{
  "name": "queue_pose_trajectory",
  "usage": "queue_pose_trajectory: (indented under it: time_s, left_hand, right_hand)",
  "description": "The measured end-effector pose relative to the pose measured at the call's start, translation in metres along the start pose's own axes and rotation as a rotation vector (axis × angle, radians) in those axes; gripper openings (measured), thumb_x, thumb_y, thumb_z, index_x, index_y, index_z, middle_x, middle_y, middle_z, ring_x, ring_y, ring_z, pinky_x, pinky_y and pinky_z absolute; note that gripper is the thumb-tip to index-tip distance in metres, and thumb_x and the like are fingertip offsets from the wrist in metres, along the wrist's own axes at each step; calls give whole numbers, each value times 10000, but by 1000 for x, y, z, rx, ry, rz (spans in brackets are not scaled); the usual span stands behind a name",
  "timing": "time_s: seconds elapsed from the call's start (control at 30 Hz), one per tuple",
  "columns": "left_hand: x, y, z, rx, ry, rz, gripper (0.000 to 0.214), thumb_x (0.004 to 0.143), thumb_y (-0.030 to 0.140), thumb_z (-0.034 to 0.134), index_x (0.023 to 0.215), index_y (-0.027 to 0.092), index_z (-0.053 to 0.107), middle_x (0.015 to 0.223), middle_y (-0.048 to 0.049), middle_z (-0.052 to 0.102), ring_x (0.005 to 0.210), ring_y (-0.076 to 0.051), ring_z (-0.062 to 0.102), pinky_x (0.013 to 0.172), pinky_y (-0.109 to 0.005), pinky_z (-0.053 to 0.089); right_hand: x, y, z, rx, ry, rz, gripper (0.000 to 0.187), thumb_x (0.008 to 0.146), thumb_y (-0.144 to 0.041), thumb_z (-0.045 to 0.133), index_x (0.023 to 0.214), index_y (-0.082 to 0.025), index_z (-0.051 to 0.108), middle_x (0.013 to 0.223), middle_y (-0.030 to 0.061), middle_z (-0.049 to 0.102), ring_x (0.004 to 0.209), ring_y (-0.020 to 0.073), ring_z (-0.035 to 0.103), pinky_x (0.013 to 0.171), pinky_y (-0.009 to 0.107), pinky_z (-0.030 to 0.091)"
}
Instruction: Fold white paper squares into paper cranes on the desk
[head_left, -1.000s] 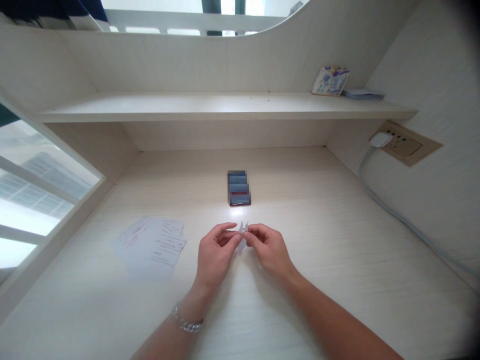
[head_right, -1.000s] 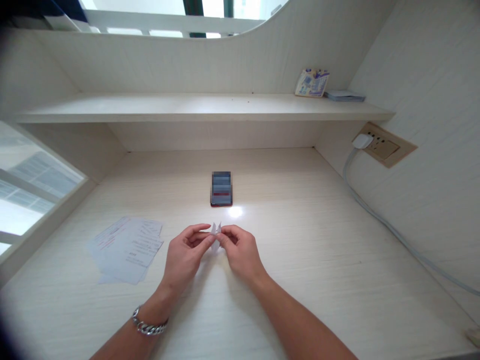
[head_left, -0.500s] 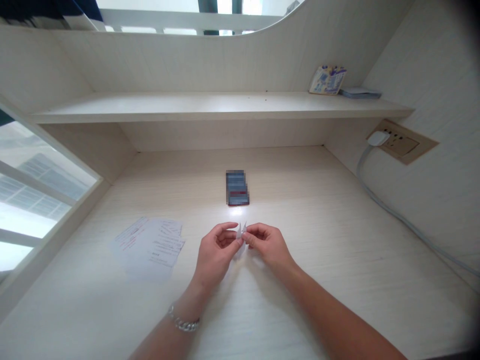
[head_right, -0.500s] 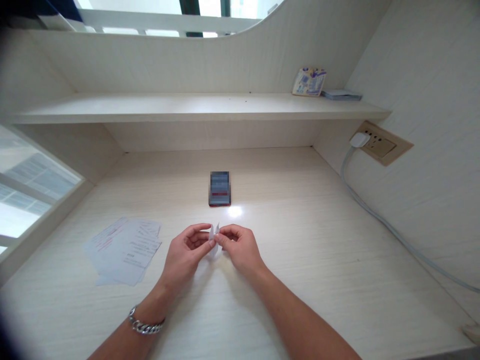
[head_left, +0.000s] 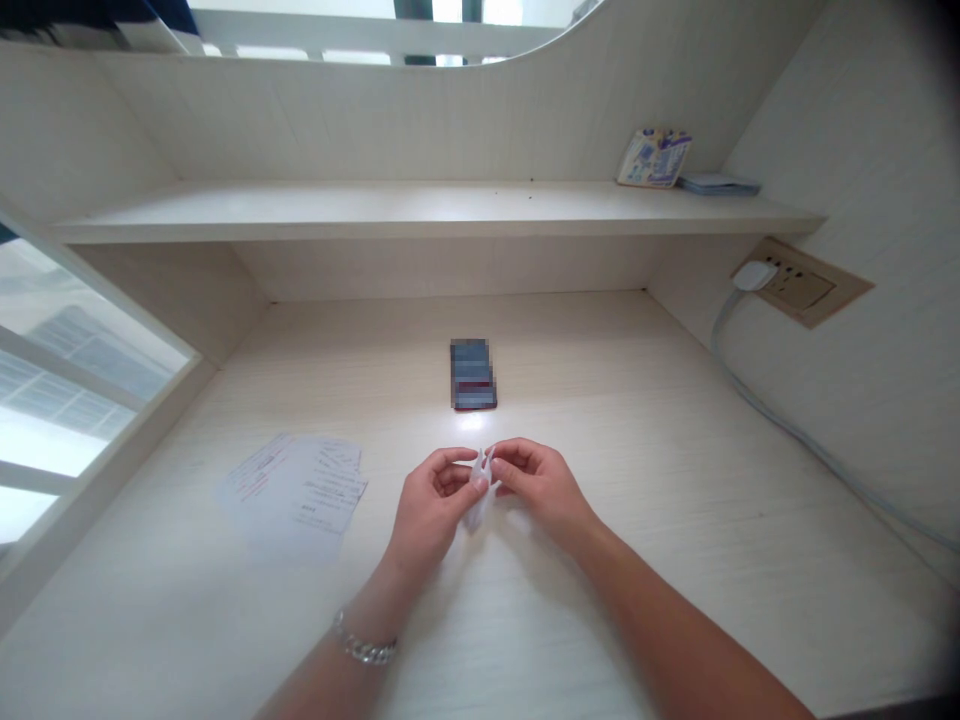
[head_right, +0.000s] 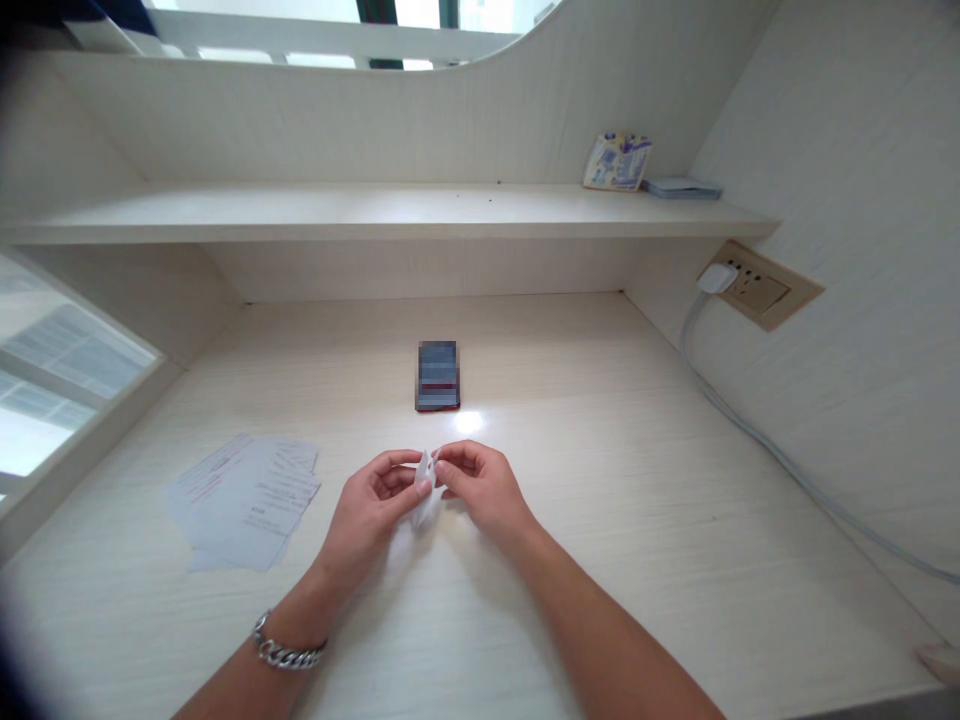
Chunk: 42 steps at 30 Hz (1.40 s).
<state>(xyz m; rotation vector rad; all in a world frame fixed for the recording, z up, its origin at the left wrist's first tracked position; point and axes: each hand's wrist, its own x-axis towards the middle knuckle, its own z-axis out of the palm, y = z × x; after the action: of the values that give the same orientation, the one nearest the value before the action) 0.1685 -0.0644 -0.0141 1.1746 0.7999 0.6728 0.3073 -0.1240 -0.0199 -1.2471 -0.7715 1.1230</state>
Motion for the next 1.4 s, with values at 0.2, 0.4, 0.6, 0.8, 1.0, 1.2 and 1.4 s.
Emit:
queue_pose_trajectory:
  time_s: [0.2,0.4,0.6,0.8,1.0,1.2,1.4]
  left_hand:
    - [-2,3,0,4,-56,-77,401,600,200,753,954,144,573,679,-22,672,622,-143,625,571,-234,466]
    - [-3,4,-2,8,-135,-135,390,617,184,743,962,133,569,709,-51,685,586,-137,612,531,-232,454]
    - [-4,3,-1,19,-167,-136,323,639,182,730,927,127,594,746,-72,698,613,-131,613,555,-222,438]
    - [-3,2,-2,17,-202,-143,344,639,186,730,947,134,584,730,-59,685,577,-123,586,528,-222,414]
    - [-4,5,-4,71,-261,-147,321,641,186,730,914,135,568,683,-36,663,573,-104,561,537,-212,398]
    - [-4,5,-6,99,-241,-140,319,646,170,721,911,136,546,672,-40,671,552,-107,561,523,-214,407]
    - [-3,7,-6,76,-179,-117,341,629,167,735,910,138,545,652,-31,672,538,-104,562,514,-207,413]
  right_hand:
    - [1,-9,-17,-53,-132,-5,189,659,-269,699,802,-152,656,712,25,649,658,140,603,624,276,495]
    - [-1,-14,-25,-103,-214,34,170,647,-224,698,791,-142,657,688,25,656,648,140,604,617,275,478]
    - [-2,-15,-28,-155,-237,57,147,638,-182,686,780,-148,667,681,18,662,639,138,604,612,272,470]
    - [-3,-16,-30,-152,-225,72,107,618,-151,698,722,-150,675,631,9,658,602,133,602,591,268,472]
    - [-3,-18,-33,-63,-273,122,128,541,-126,761,645,-134,687,586,26,671,555,146,622,578,277,487]
    - [-4,-21,-34,-107,-317,109,110,644,-165,699,749,-134,703,619,36,675,591,146,632,609,291,508]
    - [-2,-17,-29,-19,-223,91,140,626,-225,728,733,-136,708,622,43,675,610,155,638,634,306,522]
